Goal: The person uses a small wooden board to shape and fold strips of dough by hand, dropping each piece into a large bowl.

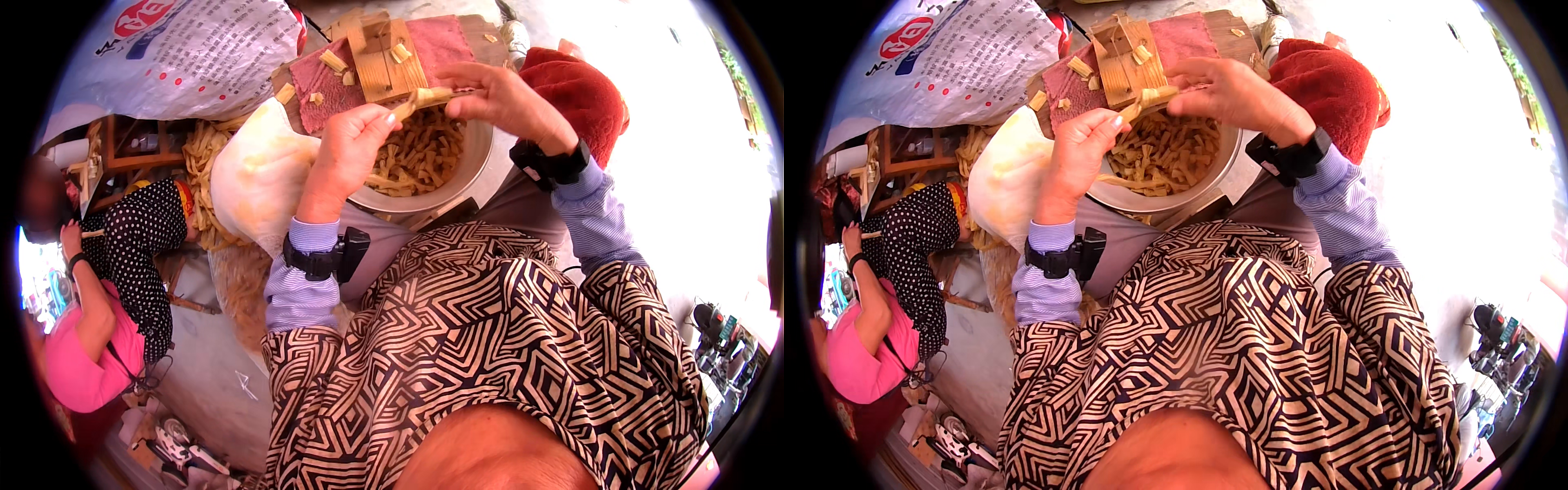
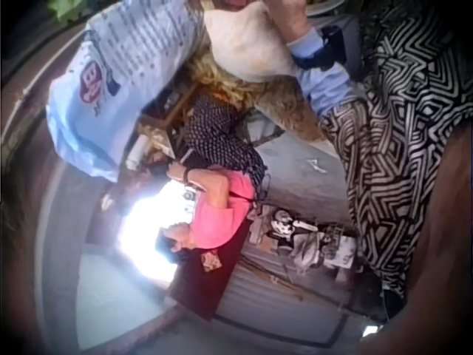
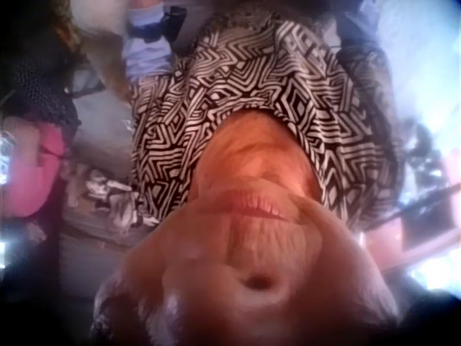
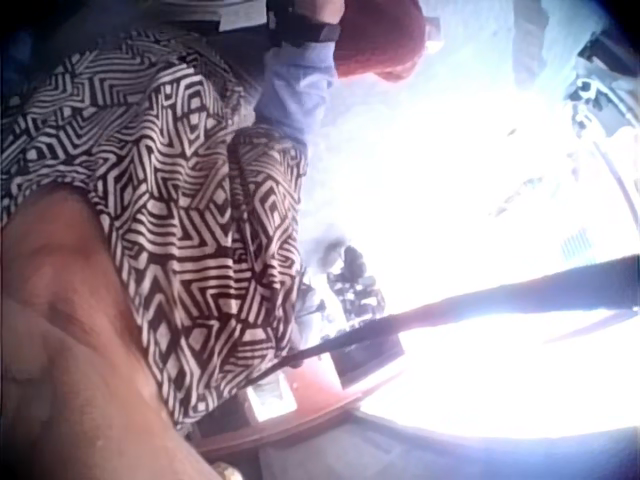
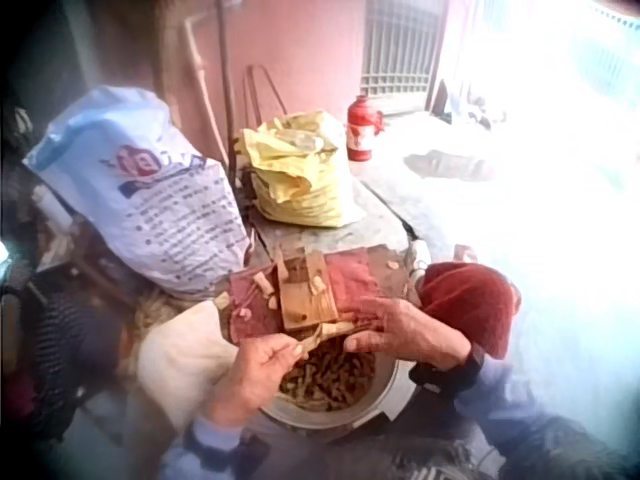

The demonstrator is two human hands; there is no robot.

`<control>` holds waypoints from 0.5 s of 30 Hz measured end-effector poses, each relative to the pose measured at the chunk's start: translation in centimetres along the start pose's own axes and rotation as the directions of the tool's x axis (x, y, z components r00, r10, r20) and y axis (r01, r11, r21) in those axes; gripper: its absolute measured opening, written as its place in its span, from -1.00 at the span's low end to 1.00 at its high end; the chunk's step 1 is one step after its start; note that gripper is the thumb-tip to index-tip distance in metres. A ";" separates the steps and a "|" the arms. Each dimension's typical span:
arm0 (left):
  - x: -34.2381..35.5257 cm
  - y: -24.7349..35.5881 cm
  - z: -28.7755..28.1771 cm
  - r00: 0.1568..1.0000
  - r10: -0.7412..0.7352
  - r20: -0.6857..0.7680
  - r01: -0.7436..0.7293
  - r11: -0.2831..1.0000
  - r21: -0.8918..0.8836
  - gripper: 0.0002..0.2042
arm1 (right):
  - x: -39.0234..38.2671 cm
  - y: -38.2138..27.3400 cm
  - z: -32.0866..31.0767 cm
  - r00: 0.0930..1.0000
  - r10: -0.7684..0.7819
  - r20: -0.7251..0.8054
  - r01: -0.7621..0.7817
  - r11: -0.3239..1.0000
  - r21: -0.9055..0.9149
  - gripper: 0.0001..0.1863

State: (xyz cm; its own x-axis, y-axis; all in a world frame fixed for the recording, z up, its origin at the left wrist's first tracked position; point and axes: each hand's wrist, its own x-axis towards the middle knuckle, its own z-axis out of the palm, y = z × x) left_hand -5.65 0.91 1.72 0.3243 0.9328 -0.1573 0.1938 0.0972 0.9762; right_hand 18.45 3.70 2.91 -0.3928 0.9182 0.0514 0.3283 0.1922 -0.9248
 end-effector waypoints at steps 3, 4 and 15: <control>0.7 -0.4 0.1 1.000 -0.002 0.030 0.003 1.000 -0.029 -0.79 | 0.6 -1.6 0.0 0.989 -0.020 0.145 0.054 0.972 -0.231 -0.74; 0.7 -0.4 -0.1 0.999 -0.001 0.032 0.002 1.000 -0.026 -0.79 | 0.8 -2.3 -0.1 0.976 0.011 0.216 0.052 0.958 -0.283 -0.76; 2.5 1.7 -1.3 0.991 -0.015 0.131 0.014 1.000 0.015 -0.80 | 2.4 -2.5 -1.1 0.929 0.266 0.259 -0.324 0.920 0.220 -0.75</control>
State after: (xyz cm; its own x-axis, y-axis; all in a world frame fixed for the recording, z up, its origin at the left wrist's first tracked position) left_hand -5.70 3.90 3.20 0.4402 0.8775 -0.1905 0.2117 0.1047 0.9717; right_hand 17.66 5.78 5.80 -0.4997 0.8143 -0.2954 0.2403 -0.1974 -0.9504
